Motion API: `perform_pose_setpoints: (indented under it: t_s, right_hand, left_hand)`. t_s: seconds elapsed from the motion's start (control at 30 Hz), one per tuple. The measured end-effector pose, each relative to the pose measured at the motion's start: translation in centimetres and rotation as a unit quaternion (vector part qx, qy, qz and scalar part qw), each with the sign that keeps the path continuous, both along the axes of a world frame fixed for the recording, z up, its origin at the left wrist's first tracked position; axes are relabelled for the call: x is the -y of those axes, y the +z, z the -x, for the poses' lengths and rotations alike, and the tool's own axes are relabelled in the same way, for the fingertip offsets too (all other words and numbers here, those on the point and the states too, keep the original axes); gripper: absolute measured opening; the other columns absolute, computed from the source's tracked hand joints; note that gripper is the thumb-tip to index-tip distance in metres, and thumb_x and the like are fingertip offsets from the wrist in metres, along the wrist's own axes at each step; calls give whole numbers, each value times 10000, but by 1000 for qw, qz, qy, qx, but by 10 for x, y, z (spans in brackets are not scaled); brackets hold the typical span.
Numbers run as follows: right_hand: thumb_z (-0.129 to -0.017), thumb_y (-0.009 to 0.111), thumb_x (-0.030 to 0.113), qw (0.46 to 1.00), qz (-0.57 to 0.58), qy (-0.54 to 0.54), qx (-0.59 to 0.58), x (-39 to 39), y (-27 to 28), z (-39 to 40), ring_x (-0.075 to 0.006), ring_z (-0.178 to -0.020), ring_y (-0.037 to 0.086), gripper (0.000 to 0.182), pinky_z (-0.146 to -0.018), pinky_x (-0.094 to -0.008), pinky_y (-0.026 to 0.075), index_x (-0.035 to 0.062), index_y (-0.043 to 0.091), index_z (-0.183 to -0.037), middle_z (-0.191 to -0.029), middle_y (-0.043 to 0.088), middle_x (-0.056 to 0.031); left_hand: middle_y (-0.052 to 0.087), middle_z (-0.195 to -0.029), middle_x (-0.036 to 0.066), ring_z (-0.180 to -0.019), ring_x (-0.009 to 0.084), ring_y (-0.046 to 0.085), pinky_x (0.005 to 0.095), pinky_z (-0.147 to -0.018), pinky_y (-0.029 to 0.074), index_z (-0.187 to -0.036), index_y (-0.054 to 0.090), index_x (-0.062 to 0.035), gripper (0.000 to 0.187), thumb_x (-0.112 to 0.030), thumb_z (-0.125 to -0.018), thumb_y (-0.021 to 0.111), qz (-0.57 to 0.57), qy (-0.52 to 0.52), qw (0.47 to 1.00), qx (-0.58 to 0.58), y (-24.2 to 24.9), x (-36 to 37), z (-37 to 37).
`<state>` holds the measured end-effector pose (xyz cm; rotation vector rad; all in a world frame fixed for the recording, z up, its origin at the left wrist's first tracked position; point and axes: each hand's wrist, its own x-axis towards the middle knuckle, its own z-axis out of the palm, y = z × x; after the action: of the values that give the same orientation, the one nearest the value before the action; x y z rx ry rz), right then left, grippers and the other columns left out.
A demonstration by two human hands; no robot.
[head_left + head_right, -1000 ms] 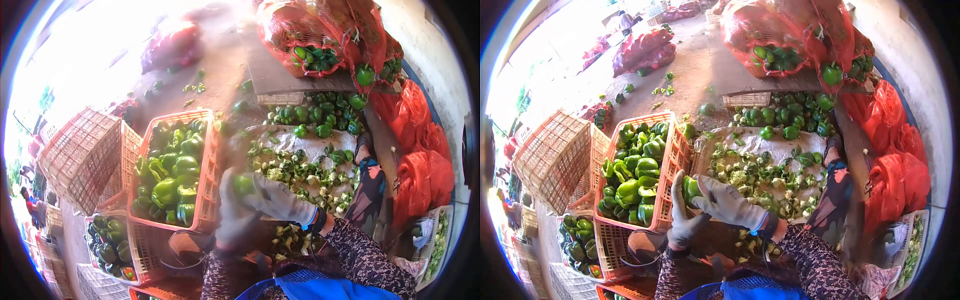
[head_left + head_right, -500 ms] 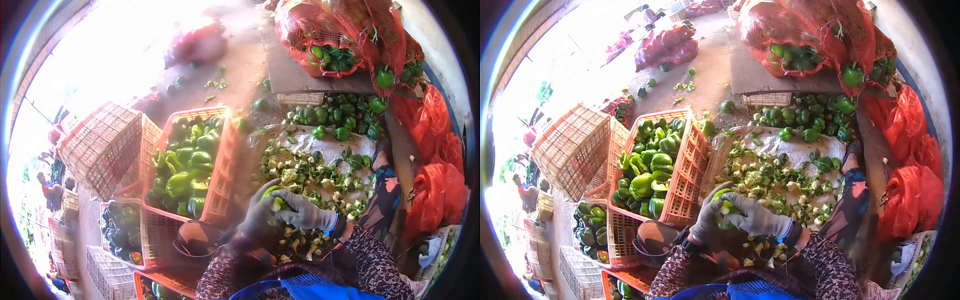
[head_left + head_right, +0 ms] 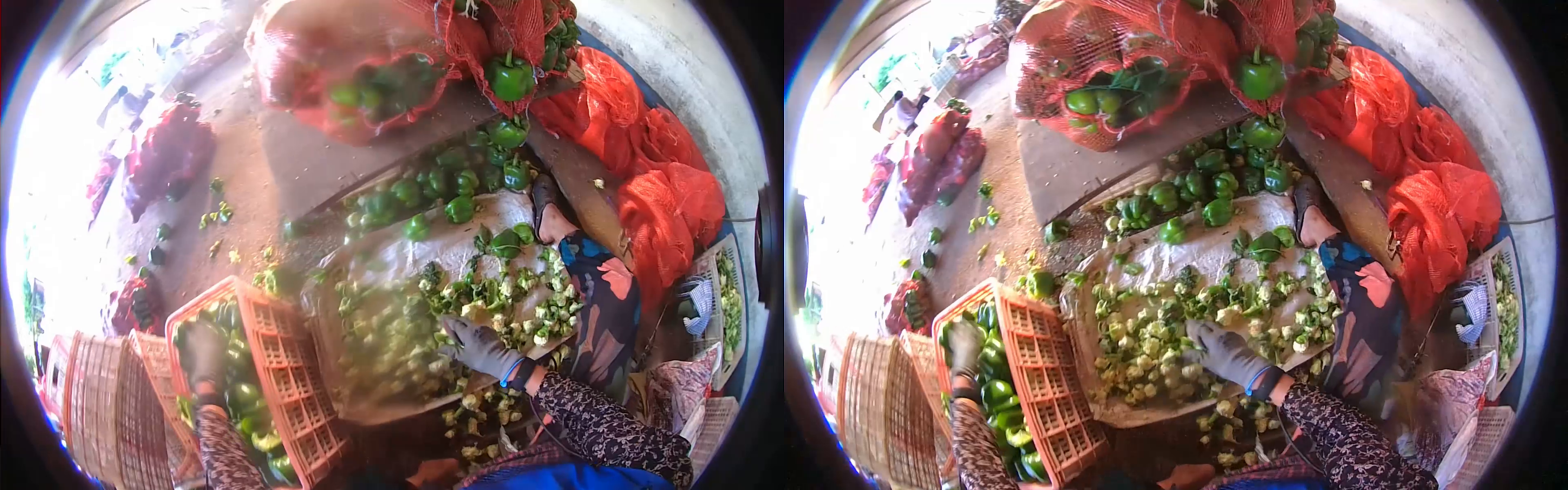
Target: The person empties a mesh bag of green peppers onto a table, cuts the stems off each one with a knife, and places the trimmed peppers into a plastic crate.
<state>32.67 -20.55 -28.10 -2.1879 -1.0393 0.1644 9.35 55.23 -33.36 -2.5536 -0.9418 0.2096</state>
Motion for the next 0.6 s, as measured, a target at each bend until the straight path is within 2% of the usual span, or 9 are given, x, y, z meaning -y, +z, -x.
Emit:
perform_pose_setpoints:
  t_s: [0.07,0.17,0.2,0.27,0.3,0.37,0.43,0.5,0.6]
  right_hand:
    - [-1039,625,353,996,75,-52,-5,-3,-50,-37,-322,-827,687,412,-707,-403,571,37,584,-1299,-1020,687,-177]
    - [-1105,492,344,990,54,-95,-94,-61,-39,-124,-178,-572,599,377,-450,-310,512,37,571,-1310,-866,656,-121]
    - [-1104,489,345,990,18,-73,-118,-90,-43,-160,-204,-553,605,384,-472,-332,542,60,564,-1351,-850,651,-115]
    - [-1051,586,363,995,7,-40,96,-157,-101,-243,-385,-1119,699,523,-918,-481,598,131,464,-1503,-1327,644,-242]
    - [-1006,647,381,990,137,-43,-15,-188,-73,-265,-399,-1334,583,614,-1082,-490,510,141,442,-1533,-1563,464,-253]
    - [-971,656,354,967,188,-25,169,-234,-116,-311,-395,-1248,642,556,-1023,-464,540,77,550,-1441,-1532,506,-238]
    - [-954,618,281,926,363,49,92,-276,-102,-342,-396,-1139,691,428,-957,-481,556,68,647,-1325,-1346,663,-225]
    - [-912,615,251,970,226,25,82,-279,-129,-352,-383,-1019,729,303,-895,-486,569,70,753,-1112,-1092,754,-212]
    - [-813,792,352,941,333,-10,-62,-287,-162,-364,-372,-1120,702,533,-968,-474,553,80,682,-1257,-1248,706,-234]
  left_hand:
    - [244,-1719,172,-1555,439,239,545,-1268,170,-1656,302,-171,746,-605,-1057,396,72,158,984,30,77,154,-65]
    - [222,-1739,112,-1589,394,180,533,-1272,139,-1673,248,-166,787,-650,-1061,346,135,143,980,38,74,153,-78]
    - [230,-1736,114,-1589,389,184,523,-1270,138,-1672,257,-164,774,-638,-1067,348,113,185,973,79,69,157,-79]
    - [195,-1752,51,-1613,324,111,475,-1291,73,-1673,252,-165,826,-683,-1032,320,145,189,968,79,80,164,-79]
    - [195,-1752,51,-1613,324,111,475,-1291,73,-1673,252,-165,826,-683,-1032,320,144,195,967,74,78,164,-77]
    - [207,-1744,88,-1605,343,135,486,-1285,101,-1664,276,-145,824,-662,-1027,363,109,138,982,68,73,160,-70]
    - [216,-1739,103,-1601,352,144,490,-1283,106,-1661,278,-134,824,-647,-1026,386,112,132,982,70,69,157,-71]
    - [235,-1729,133,-1594,372,155,503,-1281,104,-1660,275,-112,835,-630,-1023,430,121,112,984,73,71,157,-64]
    - [211,-1734,146,-1602,367,133,534,-1277,74,-1663,259,-99,885,-679,-1014,416,136,133,979,69,83,169,-72]
